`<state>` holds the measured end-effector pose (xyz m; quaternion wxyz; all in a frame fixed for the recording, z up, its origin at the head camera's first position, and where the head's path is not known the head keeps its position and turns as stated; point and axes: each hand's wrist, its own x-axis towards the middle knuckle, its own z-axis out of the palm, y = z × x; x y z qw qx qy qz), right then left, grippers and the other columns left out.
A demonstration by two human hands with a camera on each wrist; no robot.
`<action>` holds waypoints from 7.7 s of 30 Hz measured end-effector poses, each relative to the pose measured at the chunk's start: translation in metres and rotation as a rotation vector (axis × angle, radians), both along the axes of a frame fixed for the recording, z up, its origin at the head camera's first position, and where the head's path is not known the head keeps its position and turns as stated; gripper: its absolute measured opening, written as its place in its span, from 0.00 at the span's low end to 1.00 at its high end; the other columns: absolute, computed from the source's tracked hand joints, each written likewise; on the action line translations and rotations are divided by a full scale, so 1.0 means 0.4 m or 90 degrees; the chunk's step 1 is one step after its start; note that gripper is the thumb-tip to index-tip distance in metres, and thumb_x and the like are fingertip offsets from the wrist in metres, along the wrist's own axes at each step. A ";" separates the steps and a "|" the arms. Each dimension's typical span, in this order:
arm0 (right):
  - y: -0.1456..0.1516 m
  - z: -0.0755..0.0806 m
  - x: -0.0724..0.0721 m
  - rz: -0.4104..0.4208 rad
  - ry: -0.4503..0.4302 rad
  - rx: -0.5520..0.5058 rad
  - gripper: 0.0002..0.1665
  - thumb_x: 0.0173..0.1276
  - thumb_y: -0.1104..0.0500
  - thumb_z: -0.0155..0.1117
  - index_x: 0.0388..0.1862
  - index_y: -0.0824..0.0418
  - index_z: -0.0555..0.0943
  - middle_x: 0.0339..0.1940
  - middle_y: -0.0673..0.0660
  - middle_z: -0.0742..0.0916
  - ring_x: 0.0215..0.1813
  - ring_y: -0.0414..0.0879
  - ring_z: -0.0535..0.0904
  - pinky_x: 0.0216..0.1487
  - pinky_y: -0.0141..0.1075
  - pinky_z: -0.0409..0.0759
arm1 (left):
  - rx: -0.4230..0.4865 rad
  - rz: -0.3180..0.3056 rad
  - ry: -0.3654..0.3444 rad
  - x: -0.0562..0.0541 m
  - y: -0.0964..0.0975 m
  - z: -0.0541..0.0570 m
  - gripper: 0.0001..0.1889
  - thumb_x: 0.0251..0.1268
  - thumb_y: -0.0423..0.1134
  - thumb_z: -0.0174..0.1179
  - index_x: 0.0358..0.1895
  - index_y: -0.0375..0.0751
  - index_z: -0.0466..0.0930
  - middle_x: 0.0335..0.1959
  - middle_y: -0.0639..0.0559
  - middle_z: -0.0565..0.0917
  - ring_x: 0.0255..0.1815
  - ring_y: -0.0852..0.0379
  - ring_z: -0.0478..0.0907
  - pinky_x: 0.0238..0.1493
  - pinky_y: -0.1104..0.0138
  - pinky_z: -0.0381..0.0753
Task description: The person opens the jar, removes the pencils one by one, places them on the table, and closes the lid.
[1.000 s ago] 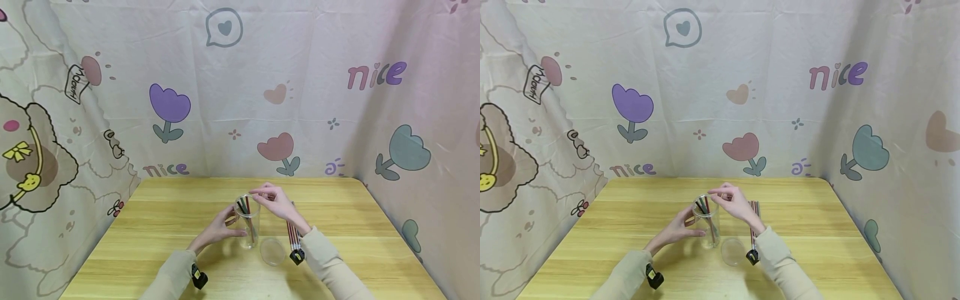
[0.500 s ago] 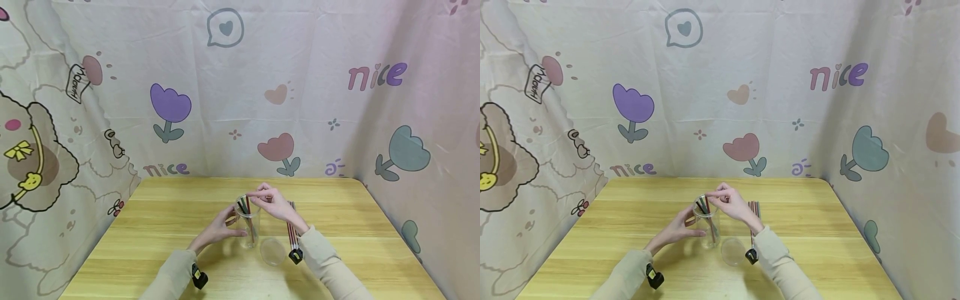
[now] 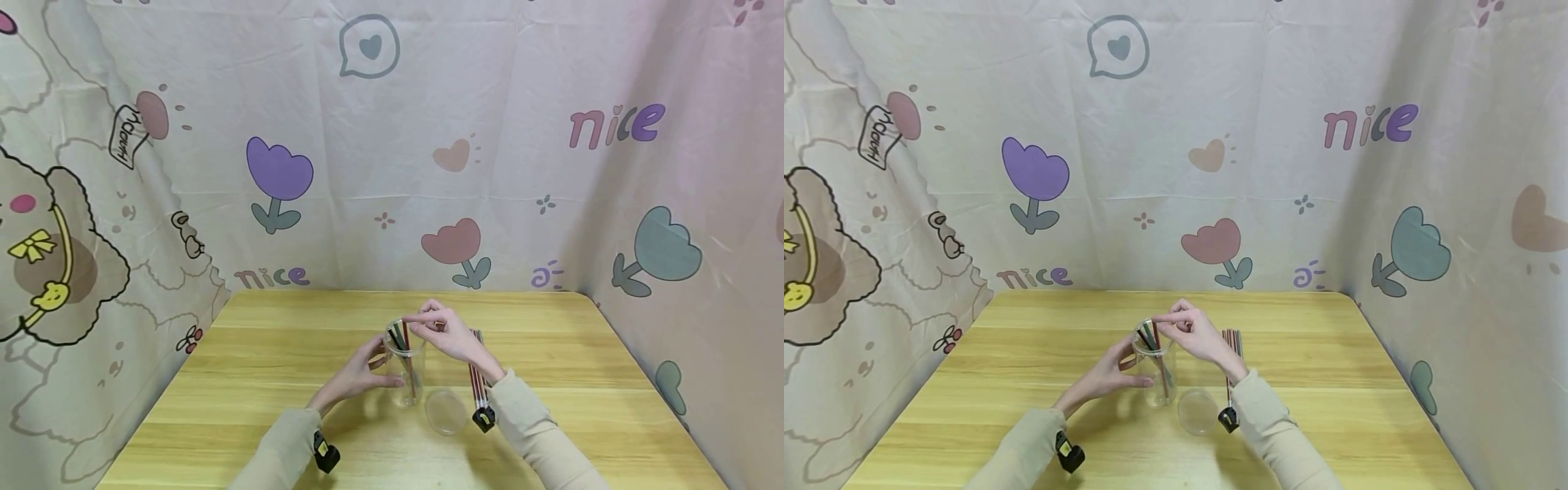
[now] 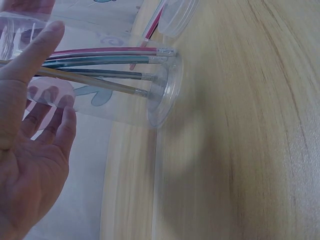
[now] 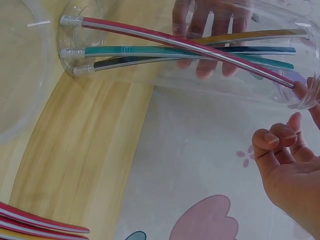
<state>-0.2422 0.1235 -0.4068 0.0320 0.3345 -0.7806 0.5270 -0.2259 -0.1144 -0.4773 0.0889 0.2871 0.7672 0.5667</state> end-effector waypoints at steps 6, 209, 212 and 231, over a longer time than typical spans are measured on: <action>0.001 0.004 -0.002 -0.012 0.017 -0.036 0.09 0.66 0.67 0.69 0.44 0.68 0.88 0.33 0.60 0.77 0.30 0.38 0.63 0.31 0.24 0.64 | -0.001 0.001 -0.005 0.000 0.001 0.001 0.48 0.55 0.36 0.76 0.77 0.40 0.57 0.73 0.36 0.70 0.75 0.34 0.66 0.77 0.44 0.66; 0.253 -0.102 -0.008 -0.287 -0.148 -0.423 0.07 0.66 0.67 0.69 0.39 0.57 0.89 0.30 0.46 0.92 0.28 0.35 0.82 0.30 0.24 0.83 | -0.013 0.018 0.011 0.002 0.003 -0.002 0.46 0.52 0.37 0.77 0.75 0.40 0.62 0.70 0.37 0.72 0.73 0.33 0.69 0.75 0.45 0.70; 0.276 -0.159 -0.036 -0.246 -0.118 -0.422 0.07 0.66 0.64 0.71 0.42 0.61 0.88 0.33 0.49 0.93 0.29 0.36 0.83 0.31 0.25 0.83 | -0.014 0.018 0.009 0.002 0.003 -0.002 0.46 0.52 0.37 0.77 0.75 0.41 0.62 0.70 0.38 0.72 0.73 0.34 0.69 0.75 0.46 0.70; 0.363 -0.366 -0.146 -0.324 -0.192 -0.342 0.27 0.65 0.58 0.73 0.55 0.76 0.80 0.43 0.66 0.91 0.30 0.40 0.84 0.28 0.25 0.84 | -0.012 0.011 0.013 0.003 0.001 -0.002 0.45 0.54 0.37 0.76 0.75 0.40 0.61 0.70 0.38 0.72 0.73 0.35 0.69 0.76 0.47 0.70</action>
